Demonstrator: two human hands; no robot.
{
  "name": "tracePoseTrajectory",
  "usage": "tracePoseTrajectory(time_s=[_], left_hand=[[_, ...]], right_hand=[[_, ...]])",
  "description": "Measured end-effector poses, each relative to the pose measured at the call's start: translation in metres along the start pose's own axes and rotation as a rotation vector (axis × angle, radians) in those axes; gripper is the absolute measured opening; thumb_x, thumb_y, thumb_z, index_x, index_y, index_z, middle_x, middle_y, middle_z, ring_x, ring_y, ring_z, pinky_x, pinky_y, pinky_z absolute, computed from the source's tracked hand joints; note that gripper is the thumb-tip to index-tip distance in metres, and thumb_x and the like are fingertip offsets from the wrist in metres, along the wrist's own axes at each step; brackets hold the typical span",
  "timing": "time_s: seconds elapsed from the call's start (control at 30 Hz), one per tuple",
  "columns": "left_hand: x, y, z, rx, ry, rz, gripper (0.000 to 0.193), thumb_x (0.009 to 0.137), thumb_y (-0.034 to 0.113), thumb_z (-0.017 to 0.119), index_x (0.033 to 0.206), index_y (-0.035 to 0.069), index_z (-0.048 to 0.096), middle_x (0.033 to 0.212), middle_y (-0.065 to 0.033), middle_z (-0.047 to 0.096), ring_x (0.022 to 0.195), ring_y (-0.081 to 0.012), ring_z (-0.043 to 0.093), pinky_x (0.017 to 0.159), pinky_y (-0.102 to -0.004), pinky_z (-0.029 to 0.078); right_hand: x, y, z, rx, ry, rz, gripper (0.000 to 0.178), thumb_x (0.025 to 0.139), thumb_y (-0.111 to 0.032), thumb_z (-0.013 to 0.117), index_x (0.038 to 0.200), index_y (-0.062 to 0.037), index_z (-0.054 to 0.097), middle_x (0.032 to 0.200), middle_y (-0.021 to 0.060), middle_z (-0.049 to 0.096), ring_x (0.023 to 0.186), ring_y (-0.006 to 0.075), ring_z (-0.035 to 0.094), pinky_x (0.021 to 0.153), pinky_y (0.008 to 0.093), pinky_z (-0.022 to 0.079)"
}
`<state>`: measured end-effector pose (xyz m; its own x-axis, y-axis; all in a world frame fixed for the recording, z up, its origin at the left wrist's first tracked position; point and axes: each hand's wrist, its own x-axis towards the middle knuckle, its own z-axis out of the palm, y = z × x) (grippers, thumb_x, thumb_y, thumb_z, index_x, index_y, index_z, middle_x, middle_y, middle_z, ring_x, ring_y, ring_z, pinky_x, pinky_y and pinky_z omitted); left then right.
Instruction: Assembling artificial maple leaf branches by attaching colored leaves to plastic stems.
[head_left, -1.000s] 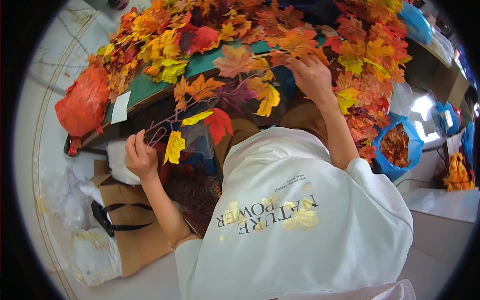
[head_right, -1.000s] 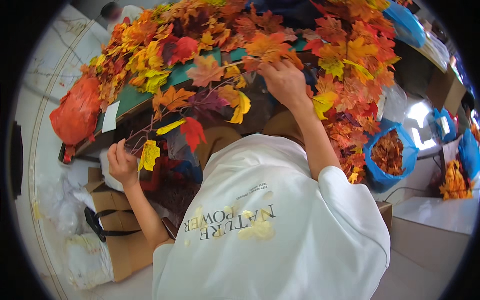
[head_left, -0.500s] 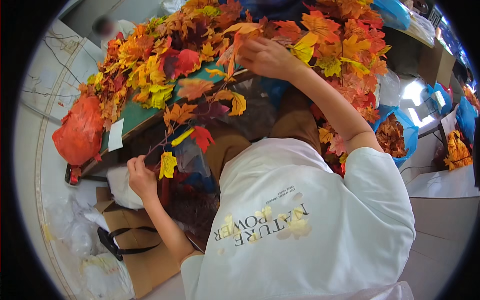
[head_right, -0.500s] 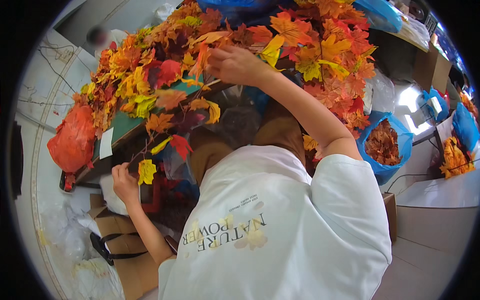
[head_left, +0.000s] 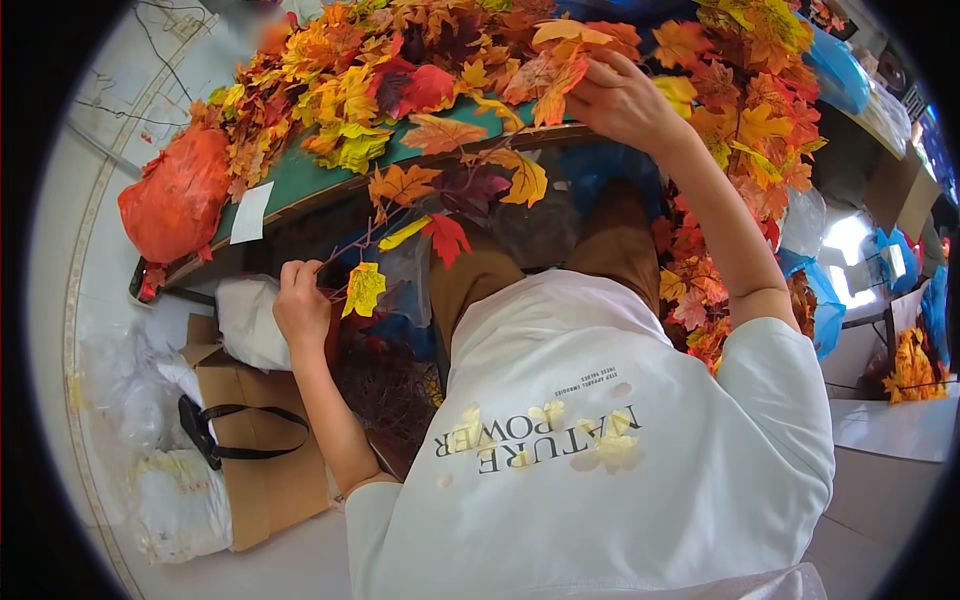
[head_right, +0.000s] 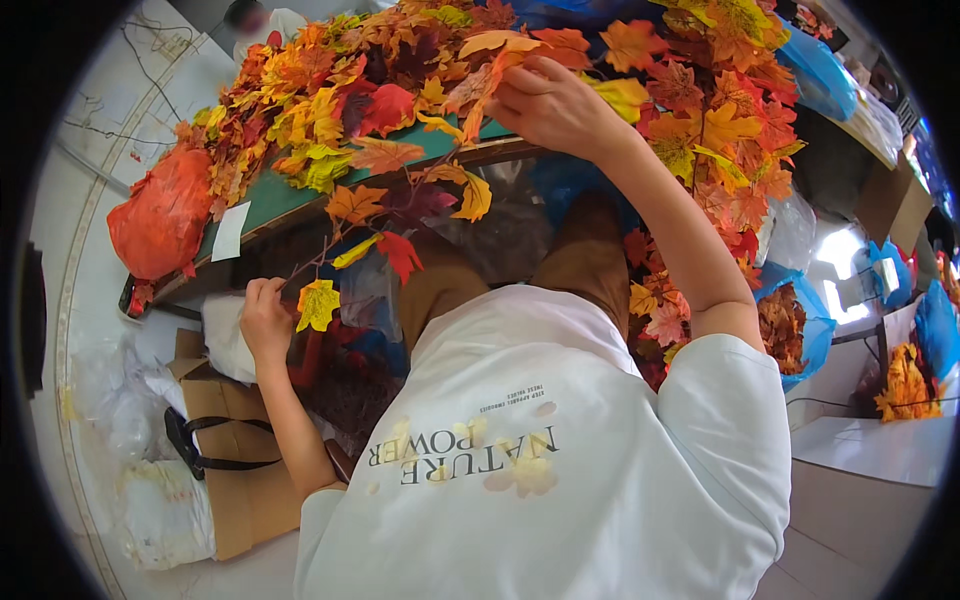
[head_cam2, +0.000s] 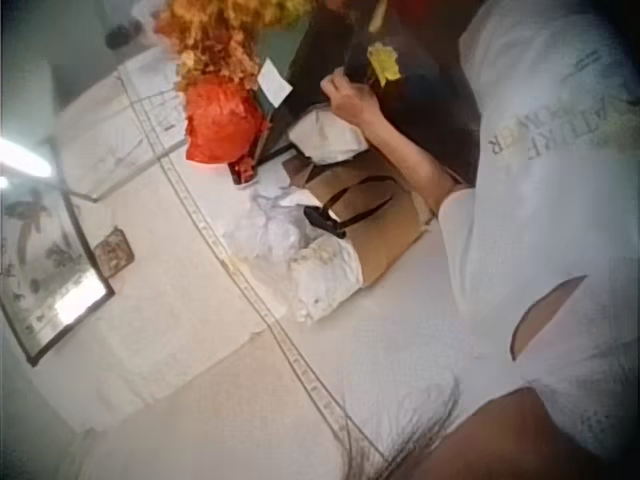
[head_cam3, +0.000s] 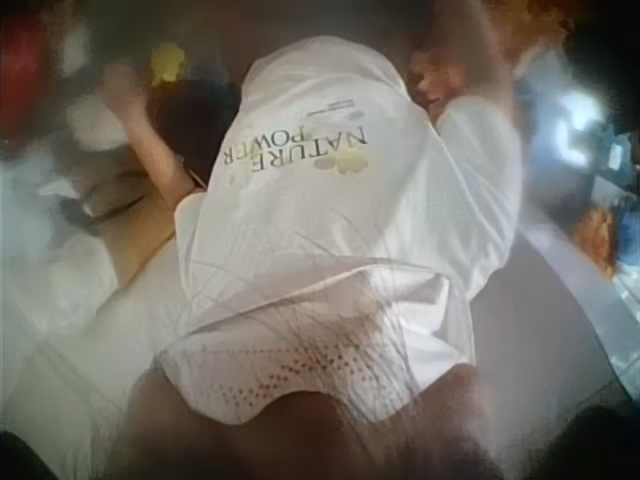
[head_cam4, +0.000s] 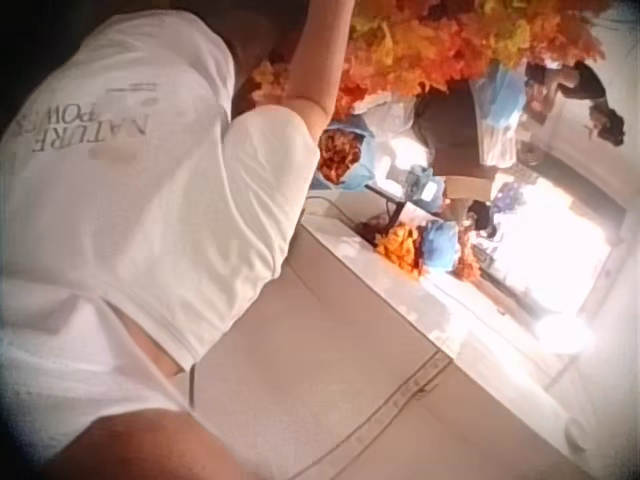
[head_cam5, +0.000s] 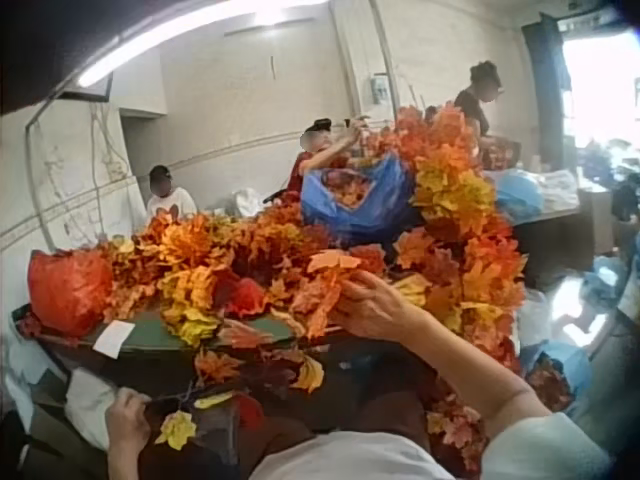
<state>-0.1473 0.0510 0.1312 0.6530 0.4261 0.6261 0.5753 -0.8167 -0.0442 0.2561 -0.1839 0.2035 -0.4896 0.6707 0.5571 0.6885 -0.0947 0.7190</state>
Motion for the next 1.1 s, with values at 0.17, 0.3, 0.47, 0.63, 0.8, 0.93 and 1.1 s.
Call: tracePoseTrajectory(time_s=[0.17,0.3,0.47,0.63,0.8,0.93,1.1], left_hand=[[-0.002,-0.001,0.001,-0.067,-0.005,-0.021,0.021,0.072,-0.005,0.059,0.087,0.009,0.062,0.089,-0.0054,0.057,0.075,-0.0282,0.060,0.061,-0.0359,0.049],[-0.005,-0.004,0.001,-0.079,-0.064,-0.063,0.022,0.074,-0.004,0.057,0.092,0.009,0.060,0.091,-0.0069,0.055,0.080,-0.0302,0.059,0.065,-0.0367,0.047],[0.000,0.003,-0.001,-0.070,0.004,-0.023,0.019,0.073,-0.004,0.057,0.087,0.009,0.061,0.088,-0.0068,0.057,0.076,-0.0299,0.060,0.061,-0.0367,0.049],[0.000,0.002,0.004,-0.049,0.003,0.010,0.017,0.075,-0.003,0.055,0.087,0.008,0.061,0.089,-0.0080,0.057,0.077,-0.0315,0.059,0.062,-0.0380,0.049],[0.001,0.004,0.000,-0.031,0.005,-0.008,0.016,0.077,-0.003,0.054,0.087,0.007,0.061,0.090,-0.0076,0.057,0.077,-0.0312,0.060,0.063,-0.0371,0.049],[0.000,0.005,-0.002,-0.030,-0.018,-0.027,0.016,0.077,-0.003,0.054,0.086,0.007,0.061,0.090,-0.0073,0.057,0.077,-0.0310,0.060,0.063,-0.0372,0.049],[0.000,0.005,-0.001,-0.046,0.009,0.005,0.016,0.077,-0.003,0.055,0.087,0.007,0.062,0.090,-0.0071,0.057,0.077,-0.0304,0.060,0.063,-0.0374,0.049]], right_hand=[[-0.006,-0.001,-0.001,0.279,0.114,0.281,0.021,0.077,-0.018,0.059,0.097,-0.0101,0.056,0.087,0.0023,0.057,0.090,0.0204,0.057,0.081,0.0345,0.046],[-0.008,-0.003,-0.012,0.658,0.032,0.627,0.024,0.081,-0.016,0.057,0.102,-0.0070,0.053,0.097,0.0078,0.059,0.087,0.0262,0.060,0.078,0.0363,0.048],[-0.012,0.011,-0.018,-0.001,0.268,0.266,0.008,0.073,-0.011,0.062,0.081,-0.0084,0.061,0.094,0.0032,0.056,0.084,0.0206,0.059,0.070,0.0337,0.048],[-0.016,-0.018,-0.026,-0.125,0.278,0.356,0.008,0.068,-0.013,0.066,0.074,-0.0130,0.062,0.091,0.0010,0.056,0.079,0.0147,0.059,0.059,0.0268,0.046],[-0.015,-0.028,-0.017,-0.007,0.371,0.458,0.009,0.070,-0.008,0.066,0.079,-0.0075,0.063,0.094,0.0037,0.058,0.082,0.0180,0.063,0.062,0.0256,0.049],[-0.019,-0.037,-0.015,0.165,0.403,0.582,0.011,0.073,-0.006,0.067,0.083,-0.0030,0.062,0.098,0.0065,0.059,0.082,0.0206,0.064,0.064,0.0279,0.051],[-0.033,-0.045,-0.016,0.264,0.316,0.791,0.031,0.075,-0.009,0.069,0.104,-0.0048,0.058,0.101,0.0092,0.061,0.076,0.0235,0.063,0.062,0.0313,0.052]])
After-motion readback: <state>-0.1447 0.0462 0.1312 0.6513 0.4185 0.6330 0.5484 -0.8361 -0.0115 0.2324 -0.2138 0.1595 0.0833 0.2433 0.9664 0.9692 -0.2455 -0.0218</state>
